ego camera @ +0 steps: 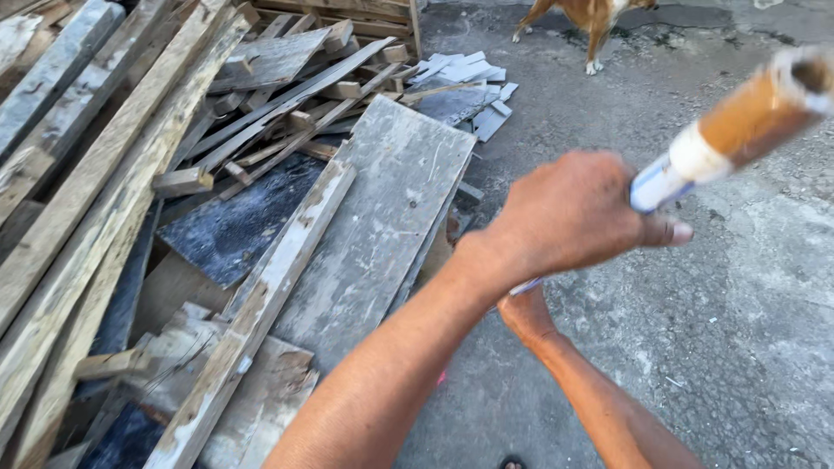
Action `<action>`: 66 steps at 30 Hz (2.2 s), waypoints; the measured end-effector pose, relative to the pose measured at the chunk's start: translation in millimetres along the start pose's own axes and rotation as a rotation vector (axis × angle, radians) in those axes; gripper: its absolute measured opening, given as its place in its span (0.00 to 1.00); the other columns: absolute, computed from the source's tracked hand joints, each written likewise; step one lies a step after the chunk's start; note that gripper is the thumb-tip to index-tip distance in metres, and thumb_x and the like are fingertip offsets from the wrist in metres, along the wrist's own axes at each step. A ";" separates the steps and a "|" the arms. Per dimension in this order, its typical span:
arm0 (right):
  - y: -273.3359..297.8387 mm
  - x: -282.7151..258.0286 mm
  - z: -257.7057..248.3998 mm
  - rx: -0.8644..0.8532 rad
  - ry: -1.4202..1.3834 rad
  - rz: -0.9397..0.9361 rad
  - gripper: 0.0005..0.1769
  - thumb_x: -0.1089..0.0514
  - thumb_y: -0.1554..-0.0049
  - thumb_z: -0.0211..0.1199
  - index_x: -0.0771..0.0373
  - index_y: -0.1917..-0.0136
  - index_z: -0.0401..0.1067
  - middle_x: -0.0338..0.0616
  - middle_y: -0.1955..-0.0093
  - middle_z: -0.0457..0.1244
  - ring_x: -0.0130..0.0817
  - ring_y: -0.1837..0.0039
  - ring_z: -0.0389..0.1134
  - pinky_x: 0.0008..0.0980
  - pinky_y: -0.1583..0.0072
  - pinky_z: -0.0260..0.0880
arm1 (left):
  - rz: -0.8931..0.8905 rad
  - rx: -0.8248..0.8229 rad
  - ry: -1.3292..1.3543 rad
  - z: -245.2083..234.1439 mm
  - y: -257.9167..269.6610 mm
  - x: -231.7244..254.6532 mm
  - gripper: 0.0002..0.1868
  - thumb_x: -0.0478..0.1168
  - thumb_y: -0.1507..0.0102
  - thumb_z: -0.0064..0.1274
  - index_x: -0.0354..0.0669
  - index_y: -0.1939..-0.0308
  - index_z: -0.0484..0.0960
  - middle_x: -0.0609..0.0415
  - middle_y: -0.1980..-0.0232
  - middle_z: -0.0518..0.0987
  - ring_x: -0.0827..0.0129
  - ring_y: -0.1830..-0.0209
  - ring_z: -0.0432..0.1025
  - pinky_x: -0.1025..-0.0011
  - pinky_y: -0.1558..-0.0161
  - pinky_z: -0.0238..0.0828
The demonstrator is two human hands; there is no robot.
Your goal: The person sweeps the ground using a broom.
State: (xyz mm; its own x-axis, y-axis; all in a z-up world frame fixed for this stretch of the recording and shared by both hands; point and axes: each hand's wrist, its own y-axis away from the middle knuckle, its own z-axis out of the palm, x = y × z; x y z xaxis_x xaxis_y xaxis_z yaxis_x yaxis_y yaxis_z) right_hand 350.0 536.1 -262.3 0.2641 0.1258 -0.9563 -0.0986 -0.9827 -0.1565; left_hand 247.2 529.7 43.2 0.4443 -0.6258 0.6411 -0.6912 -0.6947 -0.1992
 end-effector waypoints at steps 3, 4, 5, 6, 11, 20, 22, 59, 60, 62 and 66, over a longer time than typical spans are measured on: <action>-2.6 24.4 -21.7 0.060 0.142 -0.188 0.21 0.66 0.52 0.65 0.68 0.44 0.69 0.38 0.54 0.66 0.23 0.50 0.66 0.29 0.53 0.67 | -0.023 -0.100 0.038 24.3 -22.4 -13.3 0.26 0.66 0.47 0.61 0.46 0.69 0.85 0.55 0.76 0.83 0.65 0.76 0.81 0.64 0.73 0.77; 3.5 30.9 -35.3 0.026 0.151 0.031 0.14 0.61 0.45 0.64 0.68 0.47 0.72 0.41 0.59 0.64 0.26 0.55 0.63 0.31 0.55 0.65 | -0.053 -0.194 0.071 31.6 -30.8 -22.1 0.27 0.65 0.46 0.61 0.44 0.70 0.86 0.53 0.76 0.83 0.62 0.76 0.82 0.62 0.73 0.76; 12.8 37.8 -50.3 -0.012 0.159 0.248 0.12 0.55 0.38 0.64 0.68 0.49 0.75 0.44 0.64 0.62 0.28 0.61 0.61 0.34 0.57 0.64 | -0.045 -0.196 0.071 39.7 -38.4 -32.0 0.27 0.65 0.46 0.61 0.44 0.70 0.86 0.53 0.76 0.83 0.62 0.76 0.82 0.62 0.73 0.76; 20.2 45.7 -66.0 0.017 0.114 0.252 0.11 0.57 0.41 0.65 0.65 0.48 0.76 0.44 0.65 0.63 0.29 0.62 0.60 0.34 0.59 0.64 | 0.031 -0.180 0.250 48.4 -45.6 -42.4 0.25 0.63 0.47 0.63 0.43 0.71 0.86 0.54 0.74 0.84 0.65 0.73 0.82 0.65 0.71 0.77; 41.0 99.0 -152.1 0.228 0.247 0.260 0.10 0.60 0.45 0.66 0.58 0.49 0.79 0.43 0.63 0.69 0.29 0.61 0.68 0.35 0.58 0.69 | 0.013 -0.145 0.653 97.9 -81.0 -87.2 0.21 0.56 0.47 0.67 0.41 0.71 0.84 0.52 0.70 0.85 0.66 0.69 0.80 0.69 0.67 0.76; -15.6 44.6 -211.3 0.322 0.600 0.151 0.08 0.59 0.42 0.65 0.57 0.49 0.80 0.42 0.65 0.70 0.31 0.64 0.71 0.36 0.59 0.70 | 0.013 -0.034 0.848 65.3 -150.3 -66.9 0.23 0.58 0.49 0.65 0.41 0.70 0.83 0.51 0.70 0.86 0.68 0.73 0.84 0.64 0.67 0.89; -37.1 16.7 -203.3 0.282 0.325 0.254 0.08 0.62 0.42 0.64 0.59 0.49 0.81 0.41 0.68 0.67 0.28 0.67 0.63 0.36 0.64 0.63 | 0.116 0.018 0.693 40.8 -162.9 -40.7 0.23 0.60 0.48 0.63 0.42 0.72 0.82 0.54 0.74 0.84 0.70 0.78 0.82 0.67 0.75 0.85; -222.9 72.7 -240.5 0.278 0.408 0.183 0.06 0.64 0.47 0.65 0.60 0.55 0.79 0.37 0.68 0.68 0.25 0.65 0.67 0.33 0.62 0.68 | -0.022 0.083 0.803 16.0 -329.0 -150.7 0.20 0.56 0.46 0.63 0.41 0.74 0.84 0.50 0.74 0.86 0.70 0.79 0.82 0.71 0.77 0.84; -242.3 60.4 -231.1 0.252 0.285 0.234 0.06 0.64 0.46 0.64 0.59 0.54 0.79 0.37 0.68 0.65 0.25 0.66 0.64 0.33 0.63 0.65 | 0.029 0.134 0.684 -3.2 -338.9 -145.1 0.22 0.59 0.46 0.62 0.43 0.75 0.83 0.53 0.76 0.85 0.73 0.81 0.83 0.73 0.79 0.86; -276.6 43.1 -210.1 0.221 0.159 0.281 0.05 0.64 0.45 0.64 0.59 0.54 0.79 0.37 0.68 0.63 0.25 0.67 0.61 0.34 0.65 0.62 | 0.040 0.105 0.525 -26.7 -355.7 -132.2 0.28 0.64 0.44 0.57 0.41 0.77 0.83 0.53 0.78 0.84 0.73 0.82 0.80 0.73 0.79 0.80; -335.3 53.5 -169.4 0.109 -0.038 0.216 0.04 0.62 0.42 0.64 0.63 0.53 0.77 0.35 0.66 0.62 0.21 0.65 0.62 0.29 0.62 0.66 | 0.142 0.068 0.363 -22.7 -380.2 -128.5 0.27 0.66 0.45 0.57 0.45 0.74 0.82 0.57 0.77 0.82 0.75 0.81 0.78 0.72 0.78 0.81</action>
State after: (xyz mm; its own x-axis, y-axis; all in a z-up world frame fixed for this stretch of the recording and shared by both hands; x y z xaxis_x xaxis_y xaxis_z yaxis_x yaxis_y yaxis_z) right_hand 559.7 849.4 -219.1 0.1893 -0.0784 -0.9788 -0.2519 -0.9673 0.0287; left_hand 439.9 882.3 53.4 0.1083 -0.5600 0.8214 -0.6865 -0.6397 -0.3456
